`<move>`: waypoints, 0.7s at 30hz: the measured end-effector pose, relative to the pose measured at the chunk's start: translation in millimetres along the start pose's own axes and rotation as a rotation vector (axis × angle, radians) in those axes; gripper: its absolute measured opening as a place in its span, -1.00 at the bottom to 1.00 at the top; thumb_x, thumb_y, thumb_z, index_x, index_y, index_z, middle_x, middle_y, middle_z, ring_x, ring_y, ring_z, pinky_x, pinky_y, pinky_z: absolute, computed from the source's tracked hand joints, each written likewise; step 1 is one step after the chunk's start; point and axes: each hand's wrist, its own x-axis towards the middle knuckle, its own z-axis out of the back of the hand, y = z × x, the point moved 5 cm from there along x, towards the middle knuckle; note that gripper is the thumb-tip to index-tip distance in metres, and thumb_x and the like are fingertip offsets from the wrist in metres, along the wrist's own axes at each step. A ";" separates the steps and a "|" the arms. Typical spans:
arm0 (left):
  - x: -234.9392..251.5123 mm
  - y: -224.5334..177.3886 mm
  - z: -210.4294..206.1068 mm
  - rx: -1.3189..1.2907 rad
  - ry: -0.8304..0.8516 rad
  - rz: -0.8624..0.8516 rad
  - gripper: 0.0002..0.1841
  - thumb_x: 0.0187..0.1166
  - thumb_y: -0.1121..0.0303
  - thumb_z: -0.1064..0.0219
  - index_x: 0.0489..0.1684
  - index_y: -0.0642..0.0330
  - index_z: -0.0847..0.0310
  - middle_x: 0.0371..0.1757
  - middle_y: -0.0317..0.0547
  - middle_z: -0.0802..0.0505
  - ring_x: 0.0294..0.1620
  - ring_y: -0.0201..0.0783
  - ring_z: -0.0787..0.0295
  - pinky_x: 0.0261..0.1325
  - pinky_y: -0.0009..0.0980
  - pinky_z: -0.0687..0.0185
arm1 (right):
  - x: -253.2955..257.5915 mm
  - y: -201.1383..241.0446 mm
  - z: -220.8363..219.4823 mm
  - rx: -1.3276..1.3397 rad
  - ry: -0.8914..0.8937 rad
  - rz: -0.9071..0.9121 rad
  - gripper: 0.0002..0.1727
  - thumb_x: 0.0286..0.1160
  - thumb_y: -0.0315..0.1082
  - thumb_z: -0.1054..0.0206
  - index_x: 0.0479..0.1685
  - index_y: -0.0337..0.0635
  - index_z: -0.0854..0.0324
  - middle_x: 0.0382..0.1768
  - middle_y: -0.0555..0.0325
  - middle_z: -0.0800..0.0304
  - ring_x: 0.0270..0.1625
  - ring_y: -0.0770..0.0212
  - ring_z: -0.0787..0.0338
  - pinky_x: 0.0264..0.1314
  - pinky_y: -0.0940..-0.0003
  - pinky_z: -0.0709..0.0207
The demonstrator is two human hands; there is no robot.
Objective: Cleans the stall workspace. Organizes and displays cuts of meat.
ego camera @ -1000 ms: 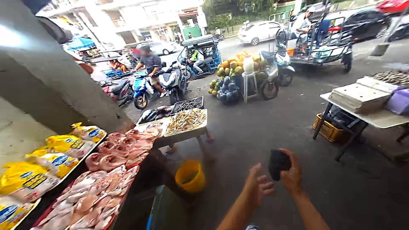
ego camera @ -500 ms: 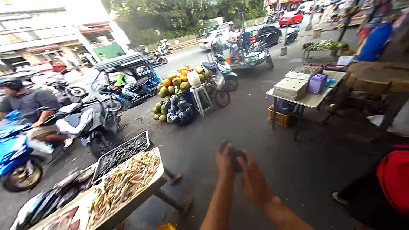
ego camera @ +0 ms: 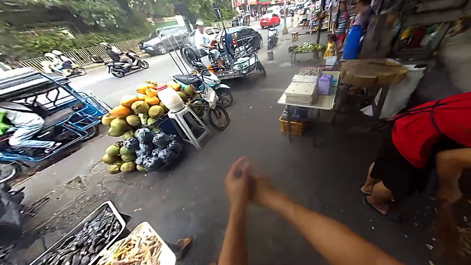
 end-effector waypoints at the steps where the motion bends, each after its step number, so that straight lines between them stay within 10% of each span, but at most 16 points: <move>1: 5.5 5.9 14.0 0.002 0.014 0.017 -0.71 0.66 0.37 -0.32 0.19 0.34 -0.73 -0.30 -0.12 -0.89 -0.44 -0.29 -0.82 -0.27 -0.31 -0.86 | 9.7 3.2 -13.7 0.035 0.030 0.020 -0.53 0.24 -0.05 -0.53 0.09 -0.14 -0.73 -0.02 -0.05 -0.86 0.11 -0.05 -0.84 0.19 -0.20 -0.66; 5: 27.7 25.2 56.9 0.050 0.114 0.106 -0.76 0.69 0.30 -0.25 -0.07 0.27 -0.78 -0.44 -0.27 -0.83 -0.58 -0.41 -0.71 -0.40 -0.41 -0.75 | 36.8 14.2 -55.2 0.333 0.149 -0.007 -0.40 0.12 -0.37 -0.66 0.28 -0.25 -0.64 0.07 -0.08 -0.85 0.12 0.06 -0.84 0.26 -0.04 -0.69; 7: 34.3 39.7 77.2 0.035 0.176 0.164 -0.77 0.72 0.31 -0.21 -0.09 0.24 -0.76 -0.48 -0.31 -0.78 -0.60 -0.44 -0.64 -0.40 -0.43 -0.71 | 39.2 22.8 -72.8 0.478 0.257 -0.134 -0.36 0.22 -0.56 -0.55 0.42 -0.26 -0.53 -0.04 -0.02 -0.81 -0.12 0.20 -0.80 -0.06 0.18 -0.72; 9: 37.9 60.6 98.3 0.014 0.233 0.206 -0.75 0.76 0.24 -0.20 -0.08 0.20 -0.74 -0.55 -0.32 -0.70 -0.65 -0.45 -0.55 -0.47 -0.44 -0.64 | 45.2 24.5 -97.8 0.568 0.389 -0.245 -0.57 0.35 -0.58 -0.39 0.23 -0.15 -0.51 -0.49 0.22 -0.59 -0.62 0.41 -0.49 -0.63 0.48 -0.40; 14: 41.7 123.4 140.3 -0.086 0.085 0.462 -0.71 0.82 0.23 -0.18 0.04 0.25 -0.74 -0.57 -0.28 -0.64 -0.69 -0.40 -0.52 -0.51 -0.41 -0.66 | 77.0 -14.6 -172.1 0.640 0.637 -0.380 -0.88 0.44 -0.38 -0.27 -0.45 -0.11 -0.57 -0.76 0.38 -0.37 -0.78 0.48 -0.29 -0.72 0.55 -0.29; 16: 40.0 146.7 159.5 -0.053 -0.075 0.546 -0.70 0.83 0.23 -0.18 0.08 0.25 -0.75 -0.47 -0.22 -0.70 -0.67 -0.39 -0.51 -0.52 -0.41 -0.65 | 84.4 -13.4 -183.5 0.470 0.559 -0.420 -0.85 0.47 -0.33 -0.38 -0.11 -0.20 -0.62 -0.53 0.18 -0.61 -0.61 0.31 -0.57 -0.51 0.35 -0.60; 18: 32.7 165.5 179.9 0.007 -0.287 0.600 -0.71 0.82 0.25 -0.18 0.03 0.26 -0.77 -0.35 -0.16 -0.78 -0.60 -0.39 -0.55 -0.46 -0.40 -0.62 | 83.2 -7.4 -188.4 0.202 0.394 -0.279 -0.41 0.39 -0.31 -0.53 0.43 -0.14 -0.46 -0.05 -0.05 -0.83 -0.20 0.08 -0.88 -0.14 0.08 -0.81; 21: 15.0 186.4 187.9 -0.021 -0.534 0.651 -0.67 0.83 0.27 -0.11 0.10 0.34 -0.74 -0.01 0.07 -0.88 -0.15 -0.18 -0.80 -0.02 -0.17 -0.74 | 57.5 -1.8 -189.1 -0.154 0.159 0.171 0.01 0.27 -0.30 -0.58 0.82 -0.07 -0.10 0.56 -0.26 -0.47 0.46 -0.24 -0.63 0.39 -0.28 -0.58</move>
